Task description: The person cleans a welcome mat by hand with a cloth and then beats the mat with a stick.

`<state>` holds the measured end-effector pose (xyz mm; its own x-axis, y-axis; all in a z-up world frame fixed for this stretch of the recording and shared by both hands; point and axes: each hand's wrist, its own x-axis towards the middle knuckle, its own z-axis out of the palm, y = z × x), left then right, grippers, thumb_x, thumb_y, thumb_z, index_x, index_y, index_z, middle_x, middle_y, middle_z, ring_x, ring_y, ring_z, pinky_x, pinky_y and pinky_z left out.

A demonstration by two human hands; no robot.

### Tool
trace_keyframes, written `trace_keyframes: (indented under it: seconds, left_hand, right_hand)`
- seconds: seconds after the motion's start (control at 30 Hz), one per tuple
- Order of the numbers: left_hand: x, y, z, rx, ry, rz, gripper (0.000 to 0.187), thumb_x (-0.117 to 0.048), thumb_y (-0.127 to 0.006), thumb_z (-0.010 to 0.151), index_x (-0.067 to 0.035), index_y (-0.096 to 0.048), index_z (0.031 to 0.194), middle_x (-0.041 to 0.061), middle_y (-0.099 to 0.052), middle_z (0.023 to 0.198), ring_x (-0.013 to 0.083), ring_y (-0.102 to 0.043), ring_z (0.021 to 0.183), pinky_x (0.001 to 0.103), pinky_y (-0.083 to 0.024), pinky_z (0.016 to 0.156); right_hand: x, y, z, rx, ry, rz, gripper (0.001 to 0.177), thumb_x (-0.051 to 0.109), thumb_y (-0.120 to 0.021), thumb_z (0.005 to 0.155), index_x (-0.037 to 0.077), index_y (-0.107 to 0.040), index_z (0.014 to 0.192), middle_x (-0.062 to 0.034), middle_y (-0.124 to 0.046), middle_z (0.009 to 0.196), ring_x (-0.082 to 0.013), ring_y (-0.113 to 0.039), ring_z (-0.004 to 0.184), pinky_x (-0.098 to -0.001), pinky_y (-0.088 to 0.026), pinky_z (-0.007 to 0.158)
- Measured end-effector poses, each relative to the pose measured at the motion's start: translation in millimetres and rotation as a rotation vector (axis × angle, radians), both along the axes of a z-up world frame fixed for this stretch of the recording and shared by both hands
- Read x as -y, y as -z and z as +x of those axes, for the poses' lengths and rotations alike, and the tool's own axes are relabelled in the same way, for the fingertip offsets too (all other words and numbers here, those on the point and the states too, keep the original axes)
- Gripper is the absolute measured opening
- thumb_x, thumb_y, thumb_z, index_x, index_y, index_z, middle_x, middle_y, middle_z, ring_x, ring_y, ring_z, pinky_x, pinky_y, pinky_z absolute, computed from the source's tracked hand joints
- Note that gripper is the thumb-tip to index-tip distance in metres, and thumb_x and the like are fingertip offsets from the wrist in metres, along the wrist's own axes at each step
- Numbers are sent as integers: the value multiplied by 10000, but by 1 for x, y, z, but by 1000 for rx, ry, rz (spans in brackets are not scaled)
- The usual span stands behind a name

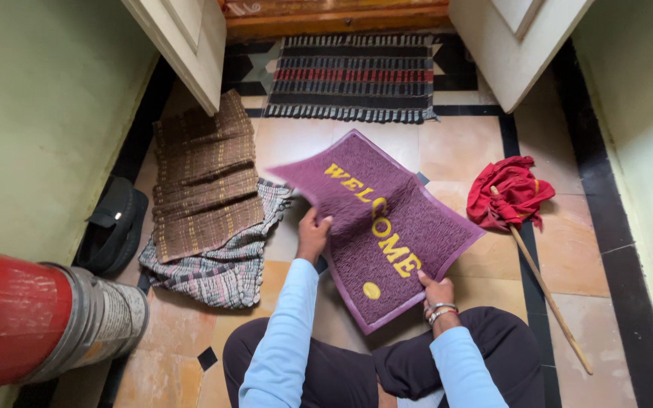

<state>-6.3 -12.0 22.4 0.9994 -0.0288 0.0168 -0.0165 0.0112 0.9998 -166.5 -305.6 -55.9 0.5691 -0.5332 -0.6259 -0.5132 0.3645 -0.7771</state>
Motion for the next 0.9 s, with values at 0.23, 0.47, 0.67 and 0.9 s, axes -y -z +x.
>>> trace_keyframes:
  seconds: [0.23, 0.47, 0.67, 0.9]
  left_hand:
    - [9, -34, -18, 188, -82, 147, 371, -71, -609, 980, 40, -645, 1332, 109, -731, 1202, 181, -680, 1071, 336, -528, 965]
    - [-34, 64, -41, -601, -533, -219, 203, -106, -616, 988, -40, -577, 1177, 111, -647, 1072, 276, -606, 957, 477, -551, 837]
    - [-34, 77, -44, -934, -367, -279, 246, -141, -654, 961, -64, -581, 1183, 107, -699, 1098, 368, -736, 979, 549, -626, 783]
    - [-34, 82, -52, -783, -421, -348, 350, -217, -691, 953, -67, -523, 1220, 121, -686, 1137, 357, -755, 956, 524, -637, 746]
  right_hand:
    - [-5, -2, 28, 420, -39, 183, 448, 16, -753, 843, -67, -628, 1265, -139, -742, 1146, -218, -728, 944, -332, -589, 805]
    - [21, -31, 103, 631, 28, 297, 563, 36, -748, 853, 76, -542, 1375, -122, -701, 1210, -182, -690, 1067, -339, -553, 983]
    - [20, -5, 62, 71, -266, -245, 566, 60, -830, 910, -49, -556, 1393, -197, -680, 1311, -236, -648, 1128, -363, -527, 1009]
    - [30, -3, 71, 579, -340, -301, 740, -75, -692, 844, -12, -403, 1523, -135, -602, 1386, -159, -614, 1188, -297, -492, 1004]
